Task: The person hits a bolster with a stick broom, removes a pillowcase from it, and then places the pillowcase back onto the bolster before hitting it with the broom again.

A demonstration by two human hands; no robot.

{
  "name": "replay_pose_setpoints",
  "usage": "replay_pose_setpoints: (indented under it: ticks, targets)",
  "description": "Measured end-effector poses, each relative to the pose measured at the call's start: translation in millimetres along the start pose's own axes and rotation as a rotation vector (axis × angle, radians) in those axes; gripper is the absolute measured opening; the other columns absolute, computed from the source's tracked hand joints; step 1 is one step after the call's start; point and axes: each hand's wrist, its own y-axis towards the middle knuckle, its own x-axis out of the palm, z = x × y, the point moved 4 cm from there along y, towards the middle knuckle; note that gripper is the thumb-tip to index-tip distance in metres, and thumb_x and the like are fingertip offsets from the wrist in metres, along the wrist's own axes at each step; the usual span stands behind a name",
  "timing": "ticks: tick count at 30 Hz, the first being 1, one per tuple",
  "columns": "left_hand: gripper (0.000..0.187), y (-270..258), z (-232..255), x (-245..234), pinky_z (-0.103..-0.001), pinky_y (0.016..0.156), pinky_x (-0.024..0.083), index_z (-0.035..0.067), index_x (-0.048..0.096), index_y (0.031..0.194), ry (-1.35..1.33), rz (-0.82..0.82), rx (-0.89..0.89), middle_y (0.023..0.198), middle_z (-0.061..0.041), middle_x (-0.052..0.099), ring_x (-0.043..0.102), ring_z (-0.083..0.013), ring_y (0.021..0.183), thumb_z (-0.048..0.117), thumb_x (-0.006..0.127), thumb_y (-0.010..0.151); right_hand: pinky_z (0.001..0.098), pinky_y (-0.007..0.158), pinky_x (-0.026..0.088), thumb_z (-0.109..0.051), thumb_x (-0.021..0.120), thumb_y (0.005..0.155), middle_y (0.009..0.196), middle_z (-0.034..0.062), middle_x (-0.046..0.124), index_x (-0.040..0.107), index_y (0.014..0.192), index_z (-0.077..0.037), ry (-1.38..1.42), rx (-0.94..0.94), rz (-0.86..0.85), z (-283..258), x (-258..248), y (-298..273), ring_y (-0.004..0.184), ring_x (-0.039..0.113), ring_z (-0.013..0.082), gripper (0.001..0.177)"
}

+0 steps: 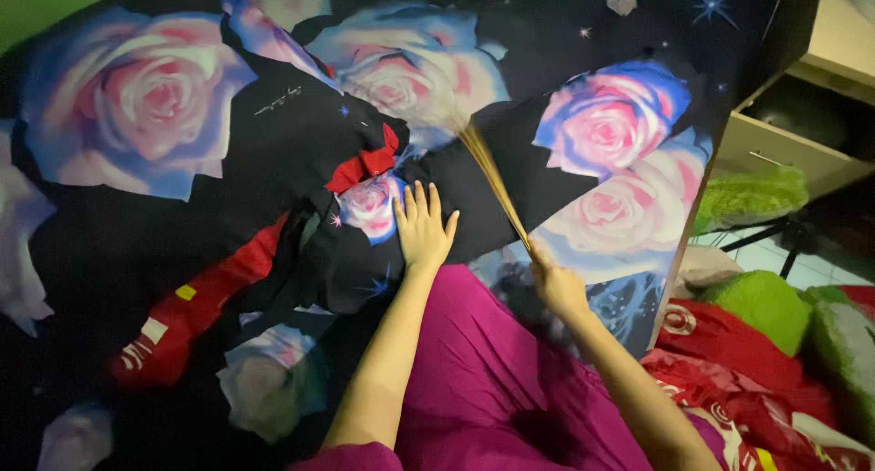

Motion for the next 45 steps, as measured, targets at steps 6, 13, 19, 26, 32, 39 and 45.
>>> replay_pose_setpoints:
  ticks: [6,13,19,26,32,39,45]
  targets:
    - [0.065,0.6,1.8,-10.1,-0.055,0.123,0.021,0.005,0.054,0.147,0.017,0.011,0.008,0.152,-0.021,0.050,0.042,-0.0385,0.143,0.051,0.048,0.101,0.0408,0.087,0.054,-0.019,0.058,0.104,0.119,0.0187,0.073,0.051,0.152,-0.027,0.480,-0.082,0.448,-18.5,-116.7,3.9,0.104,0.074,0.0308,0.049]
    - [0.066,4.4,2.7,-13.0,-0.055,0.122,0.021,0.004,0.054,0.146,0.002,-0.007,0.005,0.151,-0.022,0.050,0.043,-0.0390,0.141,0.052,0.048,0.100,0.0498,0.082,0.052,-0.018,0.053,0.107,0.102,0.0257,0.069,0.040,0.163,-0.029,0.226,-0.006,0.700,19.2,-101.8,40.2,0.091,0.067,0.0418,0.058]
    - [0.065,2.7,3.6,-12.3,-0.055,0.122,0.022,0.005,0.054,0.146,0.013,0.007,0.007,0.151,-0.020,0.051,0.043,-0.0381,0.142,0.051,0.048,0.100,0.0553,0.071,0.050,-0.036,0.054,0.103,0.094,0.0269,0.071,0.038,0.159,-0.041,0.209,0.240,0.302,87.5,-39.8,78.7,0.078,0.067,0.0462,0.058]
    - [0.069,4.2,4.6,-19.7,-0.054,0.120,0.026,0.005,0.055,0.145,0.042,0.042,0.008,0.148,-0.021,0.053,0.046,-0.0363,0.139,0.057,0.050,0.099,0.0335,0.049,0.043,-0.030,0.053,0.103,0.074,0.0011,0.059,0.042,0.154,-0.024,0.901,0.362,0.762,98.2,-34.2,63.1,0.052,0.051,0.0148,0.052]
    - [0.119,38.5,-5.6,-18.2,-0.046,0.098,0.041,-0.011,0.056,0.132,-0.099,-0.199,-0.020,0.111,-0.023,0.064,0.059,-0.0359,0.107,0.089,0.060,0.067,0.0255,0.041,0.028,-0.049,0.070,0.099,0.056,-0.0079,0.036,0.049,0.074,-0.024,1.782,0.466,0.234,101.3,29.7,106.1,0.044,0.035,0.0082,0.042]
    - [0.053,35.5,-8.6,14.8,-0.048,0.057,0.048,0.014,0.068,0.074,-0.259,-0.087,-0.192,0.061,-0.013,0.064,0.065,-0.0343,0.057,0.066,0.078,0.077,0.0308,0.045,0.037,-0.055,0.078,0.087,0.048,-0.0031,0.038,0.041,0.059,-0.025,1.925,0.741,0.207,44.6,56.2,163.6,0.041,0.040,0.0157,0.055]
    - [0.031,50.1,-5.4,-29.8,-0.050,0.060,0.047,0.012,0.065,0.072,-0.452,0.301,-0.023,0.063,-0.010,0.065,0.065,-0.0351,0.062,0.037,0.083,0.076,0.0248,0.050,0.037,-0.030,0.072,0.098,0.057,-0.0087,0.044,0.059,0.076,-0.021,2.260,0.186,0.073,9.2,-12.4,224.5,0.047,0.041,0.0089,0.027]
